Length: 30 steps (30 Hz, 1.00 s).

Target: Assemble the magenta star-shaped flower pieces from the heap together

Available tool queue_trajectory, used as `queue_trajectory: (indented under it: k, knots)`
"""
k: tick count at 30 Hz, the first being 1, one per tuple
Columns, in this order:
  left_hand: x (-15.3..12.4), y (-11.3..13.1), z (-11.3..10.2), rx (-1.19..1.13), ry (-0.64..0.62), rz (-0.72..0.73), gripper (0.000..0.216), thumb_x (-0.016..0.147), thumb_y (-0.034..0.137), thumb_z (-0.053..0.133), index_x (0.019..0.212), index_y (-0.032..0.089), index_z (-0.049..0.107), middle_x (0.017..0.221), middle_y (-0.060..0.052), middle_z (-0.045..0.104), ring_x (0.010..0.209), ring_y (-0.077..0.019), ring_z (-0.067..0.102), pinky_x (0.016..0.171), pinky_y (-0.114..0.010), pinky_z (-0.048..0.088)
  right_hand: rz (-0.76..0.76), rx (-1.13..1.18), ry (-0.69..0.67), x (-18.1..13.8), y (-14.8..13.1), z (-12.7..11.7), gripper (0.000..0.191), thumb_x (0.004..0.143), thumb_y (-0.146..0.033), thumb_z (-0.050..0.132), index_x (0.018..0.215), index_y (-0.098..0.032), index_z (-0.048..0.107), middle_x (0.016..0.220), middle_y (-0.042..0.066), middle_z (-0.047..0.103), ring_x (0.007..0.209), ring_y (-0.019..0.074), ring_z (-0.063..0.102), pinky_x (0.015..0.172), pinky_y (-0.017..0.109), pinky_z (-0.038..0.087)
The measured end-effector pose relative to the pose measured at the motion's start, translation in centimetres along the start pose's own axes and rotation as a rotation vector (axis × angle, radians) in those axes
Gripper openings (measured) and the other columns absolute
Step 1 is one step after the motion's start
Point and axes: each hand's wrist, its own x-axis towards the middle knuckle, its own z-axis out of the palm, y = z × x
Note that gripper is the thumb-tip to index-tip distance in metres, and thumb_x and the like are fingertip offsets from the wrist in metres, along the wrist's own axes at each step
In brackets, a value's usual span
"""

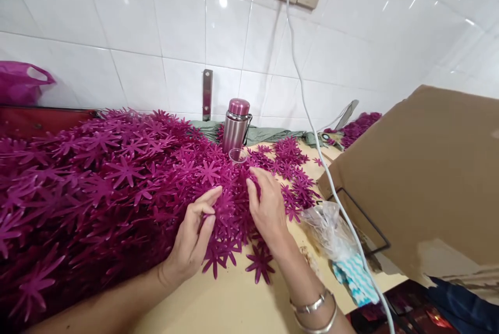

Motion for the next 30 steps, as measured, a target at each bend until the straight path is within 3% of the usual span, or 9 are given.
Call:
queue_trajectory:
  k: [4,10,13,17,20,23,27,30]
  knots:
    - [1.3,-1.4,-0.2,-0.044,0.139,-0.229,0.01,0.109,0.029,0.04,0.11,0.024,0.049,0.151,-0.013,0.054,0.145,-0.0223,0.051,0.123,-0.052,0.036,-0.021,-0.339,-0.343,5.8,0.7,2.3,0.038,0.107,-0.027,0.039,0.136,-0.017,0.062,0.143,0.017,0.066,0.137,0.0286,0.057,0.12,0.054,0.031]
    - [1.3,-2.1,-0.1,-0.106,0.16,-0.239,0.013,0.109,0.032,0.042,0.11,0.024,0.052,0.147,-0.013,0.057,0.144,-0.0234,0.051,0.123,-0.052,0.036,-0.059,-0.478,-0.601,10.0,1.7,7.4,0.038,0.11,-0.032,0.035,0.11,-0.019,0.071,0.117,0.014,0.078,0.118,0.0294,0.067,0.118,0.066,0.024]
    - [1.2,-1.7,-0.1,-0.135,0.134,-0.232,0.015,0.109,0.031,0.04,0.109,0.024,0.053,0.149,-0.014,0.055,0.144,-0.0246,0.051,0.121,-0.052,0.038,-0.053,-0.553,-0.683,10.5,2.5,8.6,0.042,0.111,-0.036,0.033,0.11,-0.016,0.07,0.114,0.017,0.077,0.116,0.0303,0.068,0.115,0.069,0.031]
    - [1.0,-0.7,-0.2,-0.123,0.098,-0.181,0.015,0.108,0.027,0.04,0.11,0.024,0.054,0.15,-0.014,0.055,0.144,-0.0253,0.051,0.122,-0.051,0.038,-0.079,-0.576,-0.768,11.1,3.2,9.1,0.032,0.103,-0.038,0.06,0.128,-0.018,0.065,0.13,0.012,0.068,0.114,0.0256,0.068,0.1,0.051,0.056]
    - [0.5,0.0,-0.2,-0.1,0.068,-0.076,0.015,0.106,0.022,0.041,0.112,0.025,0.055,0.145,-0.014,0.06,0.141,-0.0257,0.054,0.12,-0.051,0.042,-0.099,-0.554,-0.779,11.5,3.3,9.1,0.042,0.099,-0.038,0.068,0.135,-0.019,0.061,0.136,0.01,0.064,0.114,0.0249,0.068,0.094,0.047,0.06]
    - [0.1,0.1,0.2,-0.118,0.036,-0.003,0.015,0.105,0.021,0.042,0.112,0.027,0.054,0.136,-0.012,0.066,0.132,-0.025,0.062,0.114,-0.048,0.049,-0.089,-0.514,-0.726,11.7,3.0,9.1,0.031,0.102,-0.038,0.062,0.123,-0.017,0.067,0.123,0.01,0.07,0.106,0.0228,0.07,0.093,0.044,0.059]
    - [-0.1,0.0,0.6,-0.2,0.069,-0.056,0.014,0.107,0.024,0.038,0.113,0.026,0.051,0.13,-0.012,0.07,0.124,-0.0231,0.068,0.108,-0.044,0.053,-0.077,-0.403,-0.585,11.9,2.2,8.1,0.028,0.104,-0.036,0.056,0.097,-0.017,0.075,0.094,0.008,0.079,0.089,0.0194,0.074,0.085,0.03,0.053]
    - [0.4,1.0,0.5,-0.245,0.144,-0.133,0.014,0.108,0.032,0.04,0.11,0.025,0.052,0.122,-0.012,0.072,0.119,-0.0228,0.07,0.105,-0.041,0.055,-0.074,-0.315,-0.438,12.3,0.9,6.1,0.026,0.101,-0.035,0.058,0.09,-0.018,0.075,0.087,0.008,0.08,0.083,0.021,0.074,0.083,0.031,0.051]
